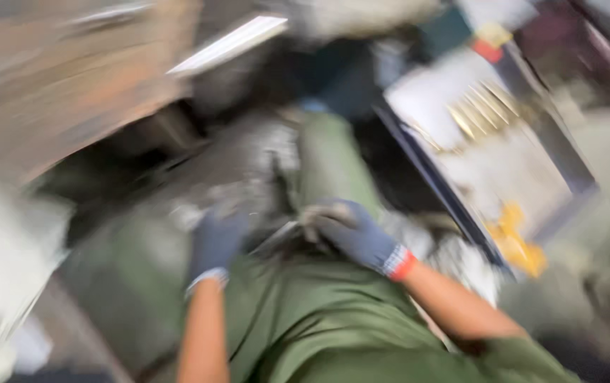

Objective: The person sits on the floor and uses a grinding machine to smooth the edges of brass-colored metal parts. They hold each part with gloved hands, rotating it against the spinning wheel to grind different sides, and then place the finished pieces on a nearby tray.

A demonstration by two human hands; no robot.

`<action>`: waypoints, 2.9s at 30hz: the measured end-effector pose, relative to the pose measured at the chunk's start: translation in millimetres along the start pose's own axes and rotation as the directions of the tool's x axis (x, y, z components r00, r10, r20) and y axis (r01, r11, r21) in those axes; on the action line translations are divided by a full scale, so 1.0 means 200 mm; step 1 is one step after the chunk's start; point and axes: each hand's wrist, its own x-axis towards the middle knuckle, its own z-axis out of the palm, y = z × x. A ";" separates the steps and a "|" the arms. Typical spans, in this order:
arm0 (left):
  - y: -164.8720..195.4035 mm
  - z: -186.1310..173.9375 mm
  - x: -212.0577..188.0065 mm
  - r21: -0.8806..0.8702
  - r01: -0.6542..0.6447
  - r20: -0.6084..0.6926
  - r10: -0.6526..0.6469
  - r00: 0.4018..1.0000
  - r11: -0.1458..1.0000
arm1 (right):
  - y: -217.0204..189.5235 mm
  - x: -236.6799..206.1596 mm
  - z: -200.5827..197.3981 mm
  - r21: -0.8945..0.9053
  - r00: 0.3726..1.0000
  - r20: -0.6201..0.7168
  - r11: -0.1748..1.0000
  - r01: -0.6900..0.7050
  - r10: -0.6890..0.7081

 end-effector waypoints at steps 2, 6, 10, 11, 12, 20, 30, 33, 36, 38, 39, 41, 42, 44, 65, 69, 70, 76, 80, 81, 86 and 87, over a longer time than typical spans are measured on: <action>0.02 0.02 -0.03 0.020 -0.132 0.025 0.131 0.991 0.991 | 0.06 -0.08 -0.12 0.014 0.995 -0.094 1.000 0.018 -0.016; 0.00 0.07 -0.08 -0.094 0.211 0.012 -0.211 0.977 0.973 | 0.29 -0.21 -0.36 -0.115 0.910 -0.414 0.993 -0.029 -0.022; -0.05 0.16 -0.05 -0.081 0.227 0.064 -0.222 0.973 0.971 | 0.60 -0.35 -0.62 -0.203 0.647 -0.763 0.950 -0.236 -0.002; -0.05 0.19 -0.05 -0.062 0.241 0.068 -0.237 0.969 0.969 | 0.69 -0.40 -0.70 -0.152 0.541 -0.840 0.937 -0.314 0.044; -0.06 0.21 -0.03 -0.044 0.255 0.071 -0.252 0.965 0.966 | 0.77 -0.45 -0.79 -0.121 0.437 -0.894 0.884 -0.452 0.102; -0.01 0.26 0.04 0.340 0.174 0.054 -0.204 0.977 0.924 | 1.40 -0.78 -1.37 -0.125 0.289 -0.882 0.405 -0.906 0.373; 0.16 0.29 0.02 0.289 0.125 0.119 -0.165 0.979 0.949 | 1.06 -0.80 -1.21 0.142 0.264 -0.927 0.899 -0.414 0.268; 0.18 0.26 0.04 0.367 -0.075 0.149 0.021 0.989 0.927 | 0.74 -0.65 -0.92 0.598 0.619 -0.664 0.795 0.103 0.419; 0.14 0.24 0.07 0.304 0.009 0.167 -0.063 0.984 0.952 | 0.53 -0.23 -0.58 0.621 0.917 -0.353 0.780 0.082 0.186; 0.09 0.21 0.09 0.184 0.025 0.182 -0.059 0.982 0.983 | 0.43 0.18 -0.34 0.213 0.978 -0.134 0.959 0.184 -0.158; 0.08 0.20 0.10 0.340 -0.094 0.162 0.040 0.986 0.936 | 0.39 0.39 -0.21 -0.145 0.922 -0.012 0.912 0.382 -0.388; 0.04 0.17 0.10 0.191 -0.010 0.212 -0.031 0.977 0.981 | 0.31 0.72 0.07 -0.246 0.953 0.120 0.921 0.301 -0.279; 0.03 0.15 0.11 0.184 -0.044 0.211 0.004 0.977 0.982 | 0.27 0.87 0.18 -0.295 0.966 0.141 0.922 0.250 -0.217; 0.02 0.12 0.11 0.171 -0.040 0.159 0.013 0.987 0.984 | 0.23 1.06 0.36 -0.407 0.988 0.138 0.906 0.120 -0.069; 0.13 0.10 -0.03 0.279 -0.013 0.191 -0.042 0.981 0.960 | 0.46 -0.31 -0.76 -0.221 0.411 -0.910 0.898 -0.380 -0.050; 0.10 0.11 -0.02 0.396 -0.056 0.192 -0.024 0.981 0.917 | 0.88 -0.65 -0.99 -0.038 0.085 -0.996 0.750 -0.660 0.025; 0.09 0.12 -0.02 0.402 -0.061 0.209 -0.026 0.978 0.914 | 0.98 -0.69 -1.04 -0.103 0.105 -0.994 0.703 -0.704 -0.040; 0.08 0.21 0.01 0.442 -0.084 0.219 -0.017 0.976 0.893 | 1.26 -0.78 -1.37 -0.161 0.341 -0.915 0.582 -0.797 0.215; 0.09 0.23 0.02 0.491 -0.058 0.219 -0.058 0.974 0.869 | 1.25 -0.62 -1.59 0.050 0.058 -0.990 0.719 -0.693 0.125; 0.09 0.23 0.02 0.475 -0.017 0.212 -0.095 0.973 0.880 | 1.25 -0.57 -1.65 0.029 0.059 -0.994 0.731 -0.682 0.094; 0.06 0.26 0.04 0.498 -0.028 0.225 -0.098 0.969 0.867 | 1.30 -0.32 -1.74 0.304 -0.248 -0.943 0.873 -0.382 0.220; 0.05 0.27 0.05 0.487 -0.033 0.216 -0.084 0.973 0.873 | 1.31 -0.30 -1.74 0.185 -0.308 -0.951 0.852 -0.490 0.029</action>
